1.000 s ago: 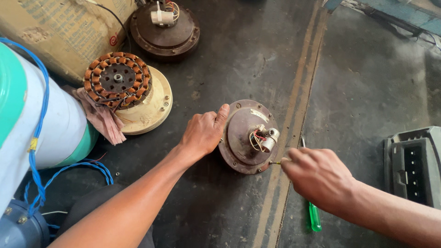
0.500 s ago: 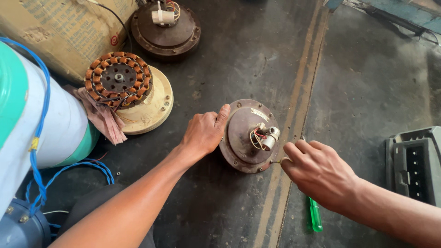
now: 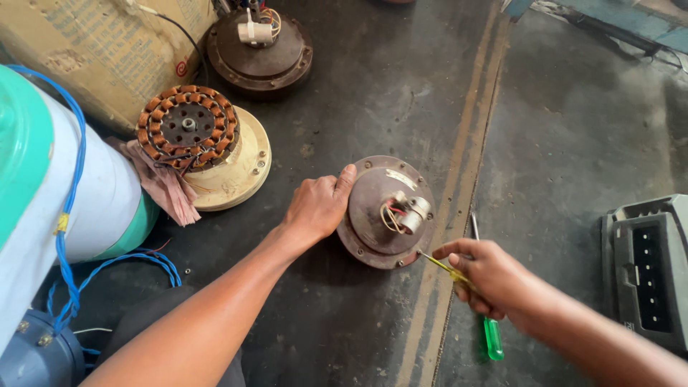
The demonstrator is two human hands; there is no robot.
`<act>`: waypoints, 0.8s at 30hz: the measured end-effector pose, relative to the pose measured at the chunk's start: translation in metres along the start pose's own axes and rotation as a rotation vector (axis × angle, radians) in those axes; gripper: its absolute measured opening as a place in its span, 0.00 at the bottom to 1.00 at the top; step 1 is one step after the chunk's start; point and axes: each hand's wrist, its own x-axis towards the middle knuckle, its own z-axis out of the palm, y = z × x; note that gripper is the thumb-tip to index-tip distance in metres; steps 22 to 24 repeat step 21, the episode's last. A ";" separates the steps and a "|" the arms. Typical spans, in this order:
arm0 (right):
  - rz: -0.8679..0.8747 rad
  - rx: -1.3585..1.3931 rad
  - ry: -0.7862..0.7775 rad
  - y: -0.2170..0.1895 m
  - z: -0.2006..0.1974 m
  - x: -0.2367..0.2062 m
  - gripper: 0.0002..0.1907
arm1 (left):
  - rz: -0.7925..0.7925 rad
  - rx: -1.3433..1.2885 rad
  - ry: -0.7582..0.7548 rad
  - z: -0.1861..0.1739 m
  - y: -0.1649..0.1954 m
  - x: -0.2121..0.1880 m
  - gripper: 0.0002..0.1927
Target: The person kneels on the workshop floor working on a ceiling fan motor housing. They use a small screwdriver to tighten and adjust a component with wires on top of the housing, repositioning the housing and continuing to work on the component with the screwdriver.
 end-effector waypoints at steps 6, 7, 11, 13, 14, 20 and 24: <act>-0.342 0.209 0.276 0.091 0.059 0.009 0.15 | -0.140 0.068 -0.093 -0.022 0.005 0.003 0.40; -0.359 0.277 0.314 0.110 0.067 0.010 0.15 | -0.124 0.096 -0.100 -0.024 0.007 0.002 0.39; -0.083 0.711 0.399 0.181 0.125 0.023 0.15 | -0.178 0.243 -0.089 -0.044 0.002 -0.012 0.30; -0.247 0.560 0.446 0.205 0.140 0.045 0.20 | -0.105 0.401 -0.146 -0.053 -0.001 -0.021 0.26; -0.240 0.470 0.444 0.211 0.145 0.060 0.23 | -0.094 0.494 -0.218 -0.054 -0.001 -0.027 0.27; -0.256 -0.594 0.842 0.228 0.192 0.077 0.39 | -0.317 0.840 -0.823 -0.028 0.021 -0.087 0.84; -0.261 -0.587 0.852 0.224 0.191 0.078 0.39 | -0.332 0.857 -0.842 -0.020 0.027 -0.094 0.85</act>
